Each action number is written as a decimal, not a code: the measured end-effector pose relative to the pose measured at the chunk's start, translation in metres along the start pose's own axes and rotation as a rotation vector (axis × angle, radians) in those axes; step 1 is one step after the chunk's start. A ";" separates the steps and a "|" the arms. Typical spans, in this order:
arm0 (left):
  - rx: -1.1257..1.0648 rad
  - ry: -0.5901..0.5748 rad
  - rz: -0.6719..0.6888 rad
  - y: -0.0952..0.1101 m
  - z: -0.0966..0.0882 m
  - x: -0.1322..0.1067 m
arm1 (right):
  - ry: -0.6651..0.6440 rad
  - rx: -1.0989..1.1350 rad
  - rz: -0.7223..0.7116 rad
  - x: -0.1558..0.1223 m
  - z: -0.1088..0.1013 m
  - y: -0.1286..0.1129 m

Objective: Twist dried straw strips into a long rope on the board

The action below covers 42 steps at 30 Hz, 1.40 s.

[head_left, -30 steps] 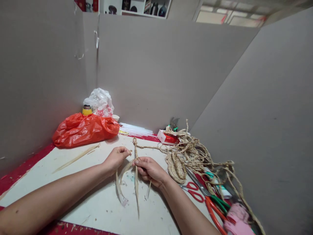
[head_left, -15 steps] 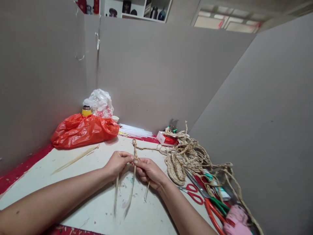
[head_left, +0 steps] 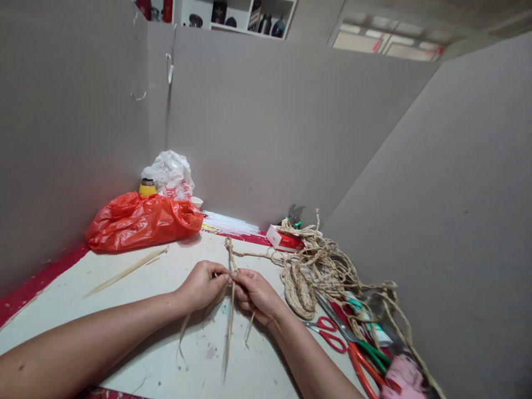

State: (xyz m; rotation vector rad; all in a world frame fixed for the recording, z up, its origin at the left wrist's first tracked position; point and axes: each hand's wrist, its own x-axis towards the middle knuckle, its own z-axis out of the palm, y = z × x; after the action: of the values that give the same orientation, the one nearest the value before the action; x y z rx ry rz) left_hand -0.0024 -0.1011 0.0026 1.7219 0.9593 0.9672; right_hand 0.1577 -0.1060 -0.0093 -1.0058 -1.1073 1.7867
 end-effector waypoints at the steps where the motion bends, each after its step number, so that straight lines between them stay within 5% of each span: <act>1: -0.016 0.006 -0.027 -0.001 -0.001 0.001 | 0.008 -0.003 0.001 0.000 0.000 0.000; 5: -0.070 0.018 -0.081 -0.012 -0.002 0.008 | -0.028 -0.009 0.006 -0.001 -0.002 -0.002; 11: -0.278 -0.199 -0.149 -0.016 0.004 0.007 | -0.123 -0.046 -0.005 -0.002 -0.009 -0.005; 18: 0.058 -0.118 -0.003 -0.004 -0.003 0.007 | -0.173 -0.106 0.071 -0.005 -0.011 -0.009; 27: 0.059 -0.054 -0.102 0.000 -0.004 0.007 | -0.248 0.029 0.122 -0.004 -0.017 -0.010; 42: 0.260 -0.044 0.024 0.004 -0.006 0.004 | -0.226 0.172 0.207 -0.001 -0.018 -0.008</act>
State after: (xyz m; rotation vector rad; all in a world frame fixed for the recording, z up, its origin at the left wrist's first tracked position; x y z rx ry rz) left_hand -0.0058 -0.0968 0.0084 1.9653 1.0756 0.8450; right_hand 0.1760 -0.0988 -0.0073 -0.8559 -0.9900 2.1651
